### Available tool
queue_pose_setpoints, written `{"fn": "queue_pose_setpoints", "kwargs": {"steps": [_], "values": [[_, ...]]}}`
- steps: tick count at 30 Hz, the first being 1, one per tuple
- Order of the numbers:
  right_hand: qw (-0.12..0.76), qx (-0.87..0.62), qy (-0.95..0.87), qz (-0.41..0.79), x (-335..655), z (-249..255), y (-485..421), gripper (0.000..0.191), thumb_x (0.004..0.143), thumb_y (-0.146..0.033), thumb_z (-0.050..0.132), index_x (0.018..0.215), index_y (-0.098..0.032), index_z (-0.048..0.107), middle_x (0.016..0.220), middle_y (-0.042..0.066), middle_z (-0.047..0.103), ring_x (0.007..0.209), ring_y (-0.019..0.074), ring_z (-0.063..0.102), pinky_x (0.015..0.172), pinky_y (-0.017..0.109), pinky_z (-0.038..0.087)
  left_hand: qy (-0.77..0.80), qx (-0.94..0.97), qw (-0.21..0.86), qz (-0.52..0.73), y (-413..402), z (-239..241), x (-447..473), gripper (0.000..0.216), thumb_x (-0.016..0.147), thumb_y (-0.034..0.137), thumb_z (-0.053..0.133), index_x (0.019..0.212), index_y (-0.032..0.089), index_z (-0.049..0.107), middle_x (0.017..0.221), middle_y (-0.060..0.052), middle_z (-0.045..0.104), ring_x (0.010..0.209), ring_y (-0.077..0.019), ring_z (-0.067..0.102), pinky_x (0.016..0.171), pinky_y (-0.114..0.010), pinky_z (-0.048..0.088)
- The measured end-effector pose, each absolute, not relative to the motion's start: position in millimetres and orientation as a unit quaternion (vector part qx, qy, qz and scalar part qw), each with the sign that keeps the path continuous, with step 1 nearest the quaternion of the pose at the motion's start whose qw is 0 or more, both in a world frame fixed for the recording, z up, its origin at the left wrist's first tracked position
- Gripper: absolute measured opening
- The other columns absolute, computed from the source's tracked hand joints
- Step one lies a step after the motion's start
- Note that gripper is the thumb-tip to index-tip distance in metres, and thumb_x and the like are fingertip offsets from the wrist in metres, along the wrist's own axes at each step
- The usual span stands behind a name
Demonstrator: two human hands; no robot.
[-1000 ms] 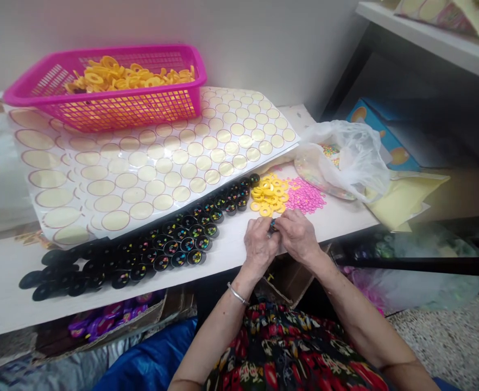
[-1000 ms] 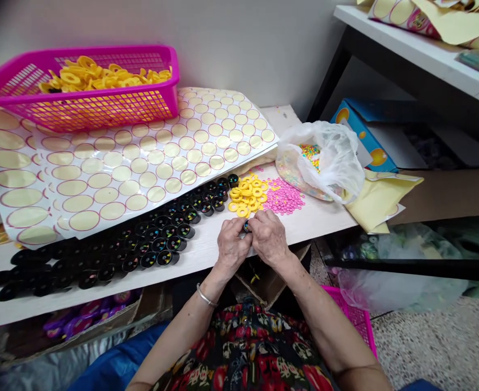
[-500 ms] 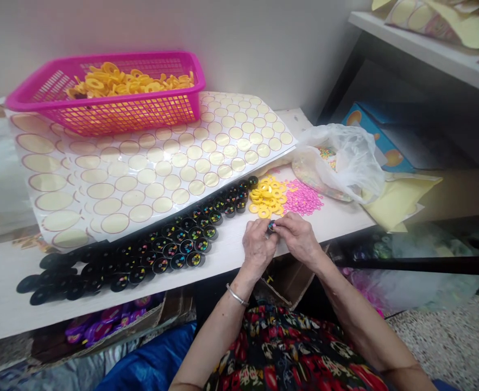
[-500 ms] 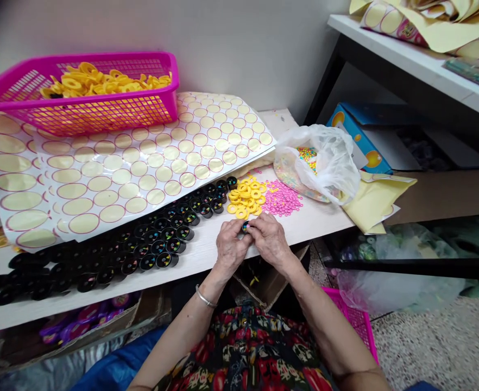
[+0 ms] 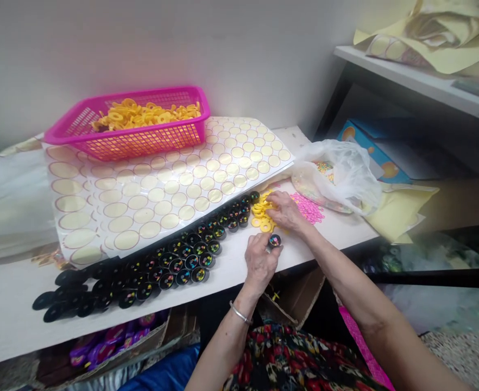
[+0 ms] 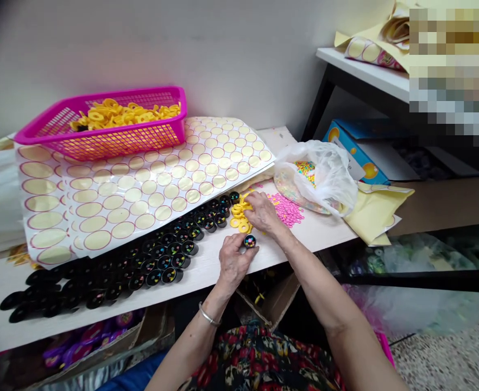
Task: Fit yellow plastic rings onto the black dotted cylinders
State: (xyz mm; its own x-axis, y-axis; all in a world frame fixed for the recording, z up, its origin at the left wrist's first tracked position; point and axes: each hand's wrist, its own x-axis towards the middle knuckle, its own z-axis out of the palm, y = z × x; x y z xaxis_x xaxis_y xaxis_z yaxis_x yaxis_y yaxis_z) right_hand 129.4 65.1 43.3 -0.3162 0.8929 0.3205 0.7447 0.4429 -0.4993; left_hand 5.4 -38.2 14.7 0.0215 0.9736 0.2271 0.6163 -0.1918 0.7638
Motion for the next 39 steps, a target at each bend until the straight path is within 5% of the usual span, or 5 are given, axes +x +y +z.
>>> {"fn": "queue_pose_setpoints", "kwargs": {"steps": [6, 16, 25, 31, 39], "values": [[0.212, -0.545, -0.805, 0.099, 121, 45, 67, 0.003, 0.072, -0.015, 0.055, 0.072, -0.016, 0.058, 0.086, 0.008, 0.055, 0.080, 0.0199, 0.045, 0.067, 0.031, 0.038, 0.592, 0.669, 0.240, 0.380, -38, 15, 4, 0.023, 0.064, 0.022, 0.069, 0.086, 0.019, 0.063, 0.081, -0.002, 0.062, 0.077, -0.0175, 0.047, 0.071, -0.030, 0.040], [0.509, -0.512, -0.549, 0.421, 143, 60, 29, 0.015, 0.070, -0.032, 0.063, 0.074, -0.017, 0.059, 0.063, -0.002, 0.054, 0.059, 0.0124, 0.052, 0.057, 0.027, 0.043, 0.580, 0.640, 0.257, 0.434, -36, 13, 4, 0.035, 0.059, 0.017, 0.067, 0.093, 0.019, 0.063, 0.091, -0.005, 0.063, 0.084, -0.0192, 0.051, 0.075, -0.033, 0.044], [0.483, -0.441, -0.375, 0.657, 140, 68, -67, 0.025, 0.062, -0.028, 0.074, 0.083, -0.017, 0.065, 0.066, -0.001, 0.062, 0.046, 0.0066, 0.050, 0.044, 0.021, 0.041, 0.487, 0.310, 0.596, 0.558, -82, 49, -4, 0.022, 0.068, 0.033, 0.066, 0.079, 0.015, 0.063, 0.063, 0.002, 0.056, 0.051, -0.0057, 0.043, 0.046, -0.018, 0.031], [0.439, -0.408, -0.475, 0.644, 130, 62, -83, 0.033, 0.066, -0.026, 0.071, 0.097, -0.020, 0.062, 0.078, 0.000, 0.061, 0.063, 0.0106, 0.056, 0.060, 0.026, 0.047, 0.465, 0.222, 0.694, 0.504, -85, 66, -2, 0.022, 0.057, 0.027, 0.074, 0.063, 0.010, 0.061, 0.046, 0.005, 0.045, 0.040, -0.0014, 0.034, 0.039, -0.016, 0.018], [0.429, -0.445, -0.721, 0.314, 133, 61, -51, 0.022, 0.078, -0.020, 0.058, 0.099, -0.019, 0.058, 0.090, 0.005, 0.052, 0.084, 0.0154, 0.050, 0.075, 0.030, 0.044, 0.466, 0.230, 0.639, 0.567, -47, 61, 8, 0.020, 0.055, 0.023, 0.075, 0.064, 0.011, 0.063, 0.053, 0.005, 0.055, 0.043, -0.0015, 0.040, 0.043, -0.015, 0.028]]}}
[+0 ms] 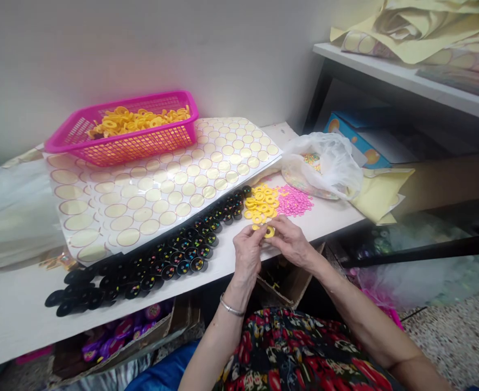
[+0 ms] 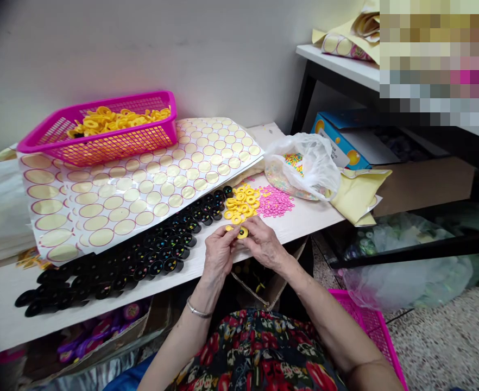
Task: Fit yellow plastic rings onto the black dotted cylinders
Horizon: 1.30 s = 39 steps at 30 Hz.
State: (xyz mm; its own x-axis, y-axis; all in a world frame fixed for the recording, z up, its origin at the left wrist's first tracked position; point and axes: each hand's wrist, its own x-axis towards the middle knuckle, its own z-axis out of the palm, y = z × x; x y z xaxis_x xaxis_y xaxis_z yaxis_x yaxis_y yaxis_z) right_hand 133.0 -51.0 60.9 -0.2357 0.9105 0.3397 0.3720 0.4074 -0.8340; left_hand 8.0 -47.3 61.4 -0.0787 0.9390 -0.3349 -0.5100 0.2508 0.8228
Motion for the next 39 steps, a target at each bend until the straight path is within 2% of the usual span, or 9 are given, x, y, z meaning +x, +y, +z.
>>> {"fn": "queue_pose_setpoints", "kwargs": {"steps": [6, 18, 25, 30, 32, 34, 37, 39], "values": [[0.385, -0.457, -0.757, 0.264, 135, 54, -35, 0.020, 0.081, -0.021, 0.054, 0.101, -0.019, 0.056, 0.093, 0.006, 0.051, 0.090, 0.0179, 0.049, 0.078, 0.032, 0.043, 0.469, 0.234, 0.602, 0.602, -35, 50, 15, 0.020, 0.053, 0.022, 0.076, 0.066, 0.011, 0.064, 0.059, 0.004, 0.061, 0.051, -0.0050, 0.050, 0.051, -0.017, 0.038], [0.338, -0.473, -0.760, 0.292, 138, 51, -34, 0.008, 0.083, -0.021, 0.051, 0.091, -0.019, 0.054, 0.089, 0.005, 0.049, 0.086, 0.0172, 0.048, 0.075, 0.030, 0.041, 0.498, 0.235, 0.600, 0.580, -32, 42, 18, 0.023, 0.053, 0.026, 0.075, 0.066, 0.011, 0.063, 0.054, 0.004, 0.057, 0.048, -0.0050, 0.047, 0.049, -0.018, 0.035], [0.368, -0.490, -0.730, 0.303, 133, 46, -33, 0.008, 0.078, -0.018, 0.056, 0.086, -0.018, 0.057, 0.083, 0.003, 0.049, 0.077, 0.0150, 0.049, 0.068, 0.027, 0.040, 0.515, 0.242, 0.600, 0.562, -30, 40, 17, 0.023, 0.057, 0.029, 0.072, 0.062, 0.010, 0.061, 0.045, 0.007, 0.046, 0.044, -0.0037, 0.040, 0.046, -0.017, 0.031], [0.425, -0.509, -0.656, 0.360, 128, 43, -36, 0.015, 0.074, -0.022, 0.061, 0.087, -0.016, 0.062, 0.080, 0.003, 0.054, 0.075, 0.0145, 0.051, 0.067, 0.027, 0.041, 0.529, 0.275, 0.574, 0.561, -29, 34, 19, 0.028, 0.056, 0.034, 0.073, 0.058, 0.009, 0.060, 0.049, 0.005, 0.050, 0.048, -0.0050, 0.043, 0.047, -0.018, 0.032], [0.447, -0.515, -0.585, 0.438, 125, 42, -38, 0.019, 0.076, -0.031, 0.059, 0.087, -0.016, 0.062, 0.076, 0.002, 0.057, 0.065, 0.0124, 0.052, 0.060, 0.026, 0.043, 0.537, 0.285, 0.563, 0.560, -29, 33, 20, 0.028, 0.057, 0.034, 0.072, 0.058, 0.009, 0.061, 0.050, 0.005, 0.051, 0.049, -0.0052, 0.043, 0.048, -0.018, 0.033], [0.471, -0.531, -0.494, 0.502, 120, 40, -38, 0.028, 0.078, -0.041, 0.053, 0.084, -0.015, 0.062, 0.064, 0.000, 0.056, 0.050, 0.0095, 0.048, 0.047, 0.023, 0.039, 0.548, 0.298, 0.548, 0.557, -29, 33, 20, 0.027, 0.059, 0.035, 0.072, 0.057, 0.010, 0.061, 0.049, 0.005, 0.050, 0.049, -0.0052, 0.042, 0.049, -0.018, 0.033], [0.502, -0.565, -0.390, 0.525, 110, 37, -36, 0.034, 0.076, -0.047, 0.053, 0.076, -0.014, 0.061, 0.044, -0.005, 0.046, 0.037, 0.0066, 0.038, 0.036, 0.019, 0.030, 0.561, 0.314, 0.527, 0.556, -30, 35, 21, 0.027, 0.060, 0.034, 0.070, 0.055, 0.010, 0.060, 0.048, 0.005, 0.049, 0.049, -0.0055, 0.042, 0.050, -0.018, 0.033], [0.505, -0.576, -0.353, 0.537, 105, 35, -35, 0.033, 0.073, -0.047, 0.055, 0.074, -0.014, 0.060, 0.040, -0.007, 0.042, 0.033, 0.0054, 0.034, 0.033, 0.017, 0.025, 0.567, 0.312, 0.522, 0.556, -30, 37, 22, 0.027, 0.060, 0.034, 0.070, 0.053, 0.010, 0.058, 0.047, 0.006, 0.048, 0.049, -0.0052, 0.041, 0.049, -0.018, 0.033]]}}
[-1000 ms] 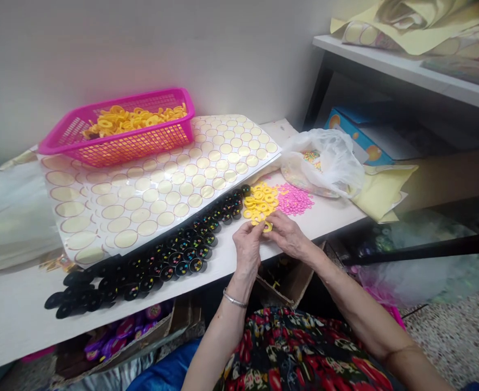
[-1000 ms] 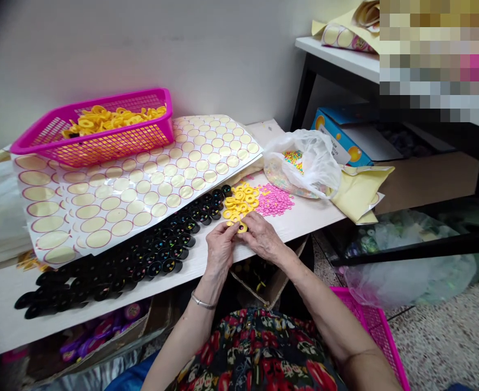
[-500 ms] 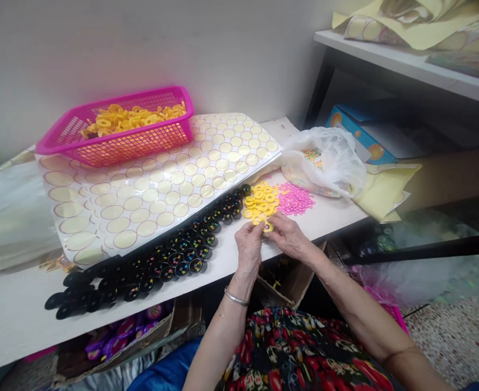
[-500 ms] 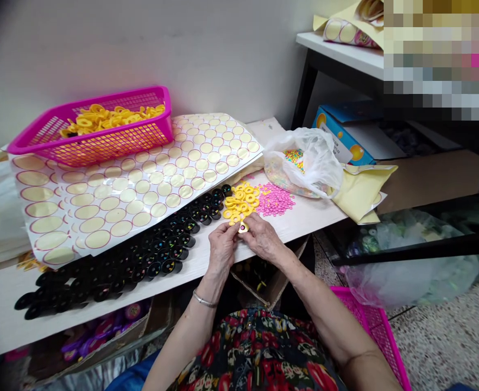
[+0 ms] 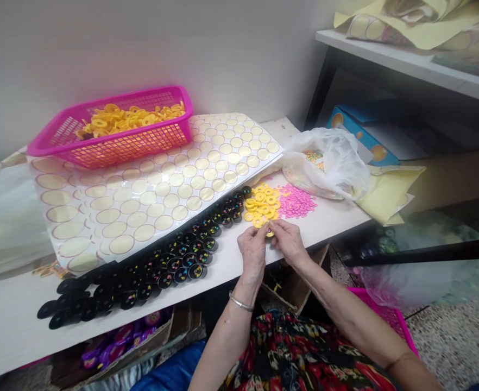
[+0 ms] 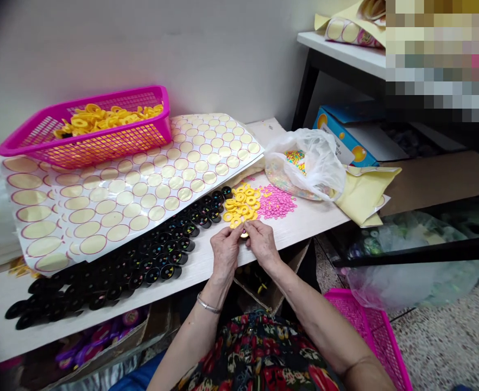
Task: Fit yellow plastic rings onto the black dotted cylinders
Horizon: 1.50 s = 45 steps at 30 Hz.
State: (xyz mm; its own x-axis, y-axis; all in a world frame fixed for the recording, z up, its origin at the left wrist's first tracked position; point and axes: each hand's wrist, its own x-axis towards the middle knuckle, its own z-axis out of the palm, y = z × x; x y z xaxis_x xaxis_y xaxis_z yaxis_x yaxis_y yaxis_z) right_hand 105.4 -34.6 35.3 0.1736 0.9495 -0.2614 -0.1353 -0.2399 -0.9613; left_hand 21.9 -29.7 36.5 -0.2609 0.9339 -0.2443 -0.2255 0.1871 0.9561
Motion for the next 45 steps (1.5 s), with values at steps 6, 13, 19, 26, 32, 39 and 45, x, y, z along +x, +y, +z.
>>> {"fn": "queue_pose_setpoints", "kwargs": {"steps": [6, 13, 19, 26, 32, 39, 45], "values": [[0.463, -0.568, -0.318, 0.602, 106, 33, -31, 0.030, 0.074, -0.043, 0.053, 0.082, -0.015, 0.057, 0.049, -0.004, 0.051, 0.034, 0.0065, 0.044, 0.030, 0.016, 0.031, 0.570, 0.255, 0.573, 0.531, -28, 38, 22, 0.029, 0.058, 0.036, 0.072, 0.057, 0.012, 0.055, 0.046, 0.007, 0.045, 0.043, -0.0040, 0.038, 0.043, -0.017, 0.029], [0.452, -0.587, -0.326, 0.587, 103, 35, -29, 0.029, 0.075, -0.044, 0.050, 0.080, -0.016, 0.052, 0.056, -0.004, 0.052, 0.038, 0.0095, 0.052, 0.034, 0.021, 0.044, 0.578, 0.284, 0.572, 0.508, -22, 31, 18, 0.032, 0.056, 0.038, 0.073, 0.054, 0.013, 0.052, 0.043, 0.008, 0.039, 0.042, -0.0040, 0.033, 0.043, -0.018, 0.027], [0.517, -0.536, -0.299, 0.597, 103, 31, -38, 0.031, 0.073, -0.048, 0.054, 0.081, -0.018, 0.049, 0.067, -0.003, 0.053, 0.052, 0.0100, 0.054, 0.048, 0.025, 0.049, 0.558, 0.425, 0.525, 0.481, -33, 34, 8, 0.028, 0.065, 0.040, 0.067, 0.064, 0.013, 0.060, 0.060, 0.003, 0.047, 0.054, -0.0073, 0.040, 0.051, -0.020, 0.033], [0.546, -0.474, -0.189, 0.664, 115, 51, -63, 0.027, 0.063, -0.033, 0.068, 0.076, -0.018, 0.049, 0.072, -0.001, 0.056, 0.065, 0.0122, 0.054, 0.058, 0.025, 0.047, 0.506, 0.647, 0.403, 0.403, -54, 34, 6, 0.026, 0.057, 0.027, 0.075, 0.077, 0.018, 0.061, 0.078, 0.001, 0.050, 0.076, -0.0138, 0.044, 0.068, -0.024, 0.037], [0.491, -0.430, -0.196, 0.732, 137, 57, -86, 0.023, 0.073, -0.038, 0.061, 0.081, -0.018, 0.053, 0.074, 0.000, 0.058, 0.058, 0.0106, 0.054, 0.049, 0.024, 0.047, 0.443, 0.661, 0.423, 0.432, -70, 46, 5, 0.031, 0.064, 0.035, 0.073, 0.090, 0.020, 0.066, 0.082, -0.003, 0.059, 0.086, -0.0182, 0.046, 0.080, -0.031, 0.038], [0.383, -0.349, -0.210, 0.829, 152, 42, -87, 0.034, 0.075, -0.046, 0.060, 0.086, -0.014, 0.060, 0.069, 0.002, 0.060, 0.058, 0.0109, 0.055, 0.052, 0.024, 0.049, 0.302, 0.670, 0.558, 0.386, -83, 56, -12, 0.043, 0.065, 0.031, 0.073, 0.106, 0.022, 0.065, 0.107, -0.008, 0.059, 0.111, -0.0225, 0.042, 0.099, -0.040, 0.032], [0.342, -0.278, -0.290, 0.850, 161, 42, -92, 0.049, 0.062, -0.049, 0.071, 0.091, -0.011, 0.063, 0.079, 0.003, 0.059, 0.065, 0.0102, 0.054, 0.054, 0.021, 0.048, 0.296, 0.695, 0.562, 0.337, -90, 61, -12, 0.042, 0.068, 0.033, 0.070, 0.108, 0.022, 0.064, 0.107, -0.008, 0.060, 0.117, -0.0239, 0.038, 0.103, -0.042, 0.028]]}}
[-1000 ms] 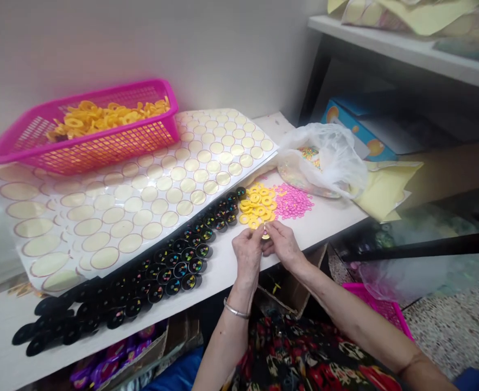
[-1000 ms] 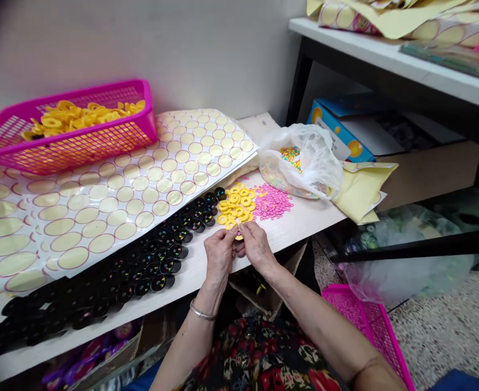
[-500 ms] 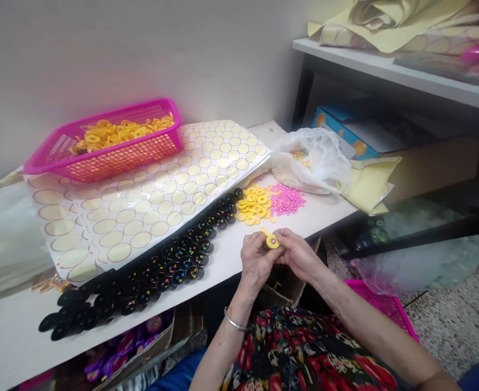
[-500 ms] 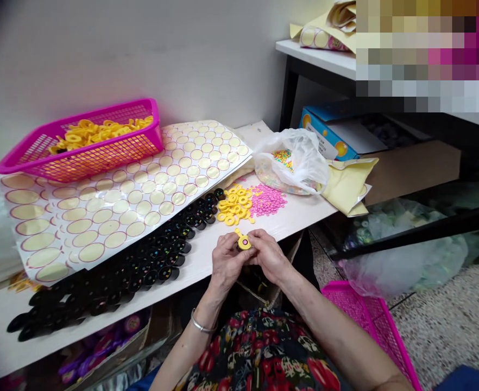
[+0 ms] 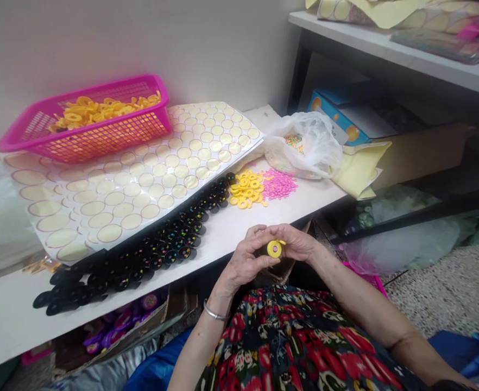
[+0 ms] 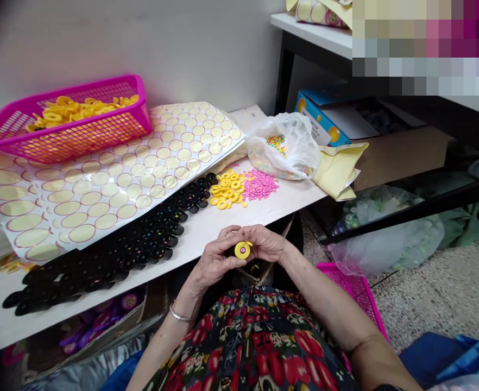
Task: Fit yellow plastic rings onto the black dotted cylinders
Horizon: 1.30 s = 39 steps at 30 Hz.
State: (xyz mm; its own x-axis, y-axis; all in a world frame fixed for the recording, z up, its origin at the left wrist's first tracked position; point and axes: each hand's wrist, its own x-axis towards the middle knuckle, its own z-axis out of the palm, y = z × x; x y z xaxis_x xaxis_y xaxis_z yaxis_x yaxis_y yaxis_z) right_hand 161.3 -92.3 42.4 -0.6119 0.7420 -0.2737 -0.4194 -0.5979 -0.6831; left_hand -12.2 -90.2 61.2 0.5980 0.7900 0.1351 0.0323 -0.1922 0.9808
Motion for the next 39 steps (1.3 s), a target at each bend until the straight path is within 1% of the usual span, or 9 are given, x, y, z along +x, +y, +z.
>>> {"fn": "queue_pose_setpoints", "kwargs": {"steps": [4, 9, 13, 18, 22, 25, 30, 35, 39], "values": [[0.312, -0.278, -0.360, 0.834, 169, 52, -92, 0.048, 0.054, -0.034, 0.077, 0.095, -0.011, 0.064, 0.080, 0.003, 0.060, 0.067, 0.0105, 0.053, 0.057, 0.020, 0.045, 0.285, 0.732, 0.541, 0.301, -91, 72, -8, 0.035, 0.070, 0.034, 0.068, 0.103, 0.022, 0.066, 0.096, -0.007, 0.065, 0.115, -0.0248, 0.039, 0.104, -0.044, 0.025], [0.320, -0.304, -0.386, 0.810, 173, 57, -91, 0.047, 0.043, -0.017, 0.078, 0.088, -0.010, 0.066, 0.082, 0.002, 0.062, 0.067, 0.0099, 0.053, 0.058, 0.019, 0.041, 0.278, 0.745, 0.530, 0.295, -89, 73, -3, 0.035, 0.071, 0.035, 0.067, 0.103, 0.021, 0.066, 0.097, -0.007, 0.065, 0.113, -0.0240, 0.039, 0.101, -0.041, 0.029], [0.302, -0.304, -0.406, 0.807, 174, 56, -90, 0.054, 0.040, -0.012, 0.078, 0.093, -0.012, 0.065, 0.089, 0.002, 0.063, 0.079, 0.0134, 0.055, 0.066, 0.021, 0.043, 0.265, 0.762, 0.519, 0.281, -89, 70, -2, 0.035, 0.070, 0.039, 0.066, 0.101, 0.022, 0.067, 0.099, -0.007, 0.065, 0.111, -0.0244, 0.041, 0.102, -0.041, 0.028], [0.270, -0.285, -0.420, 0.818, 174, 54, -94, 0.057, 0.041, -0.016, 0.078, 0.097, -0.012, 0.065, 0.081, 0.001, 0.063, 0.074, 0.0130, 0.056, 0.063, 0.021, 0.042, 0.260, 0.796, 0.481, 0.260, -90, 68, -1, 0.034, 0.069, 0.038, 0.068, 0.100, 0.023, 0.068, 0.097, -0.007, 0.066, 0.111, -0.0264, 0.042, 0.105, -0.044, 0.022], [0.304, -0.277, -0.409, 0.814, 171, 49, -99, 0.055, 0.042, -0.021, 0.079, 0.095, -0.011, 0.067, 0.078, 0.000, 0.062, 0.068, 0.0119, 0.053, 0.058, 0.020, 0.040, 0.259, 0.818, 0.456, 0.237, -90, 68, -2, 0.026, 0.069, 0.033, 0.068, 0.093, 0.024, 0.069, 0.093, -0.007, 0.066, 0.112, -0.0281, 0.040, 0.100, -0.044, 0.027], [0.324, -0.281, -0.398, 0.811, 168, 47, -100, 0.049, 0.048, -0.025, 0.076, 0.094, -0.010, 0.067, 0.080, 0.002, 0.061, 0.070, 0.0121, 0.053, 0.058, 0.019, 0.039, 0.272, 0.809, 0.461, 0.244, -88, 67, -3, 0.028, 0.065, 0.033, 0.072, 0.091, 0.023, 0.070, 0.093, -0.006, 0.066, 0.113, -0.0272, 0.040, 0.100, -0.042, 0.028], [0.308, -0.271, -0.398, 0.820, 163, 49, -98, 0.052, 0.042, -0.016, 0.078, 0.093, -0.012, 0.067, 0.085, 0.001, 0.061, 0.079, 0.0130, 0.053, 0.064, 0.019, 0.039, 0.284, 0.789, 0.479, 0.261, -87, 60, -7, 0.032, 0.063, 0.034, 0.073, 0.092, 0.022, 0.070, 0.090, -0.006, 0.066, 0.113, -0.0265, 0.042, 0.101, -0.042, 0.028], [0.333, -0.303, -0.370, 0.813, 156, 41, -104, 0.040, 0.044, -0.018, 0.076, 0.083, -0.011, 0.067, 0.074, -0.001, 0.060, 0.061, 0.0089, 0.050, 0.051, 0.017, 0.036, 0.285, 0.783, 0.497, 0.243, -87, 54, -11, 0.026, 0.065, 0.030, 0.073, 0.089, 0.022, 0.070, 0.087, -0.005, 0.066, 0.112, -0.0253, 0.044, 0.100, -0.040, 0.030], [0.346, -0.307, -0.368, 0.807, 155, 35, -106, 0.046, 0.049, -0.018, 0.073, 0.093, -0.012, 0.066, 0.083, 0.002, 0.061, 0.070, 0.0103, 0.051, 0.054, 0.017, 0.037, 0.306, 0.778, 0.489, 0.249, -87, 49, -9, 0.028, 0.061, 0.030, 0.075, 0.087, 0.021, 0.070, 0.083, -0.004, 0.066, 0.110, -0.0249, 0.044, 0.099, -0.040, 0.031]]}}
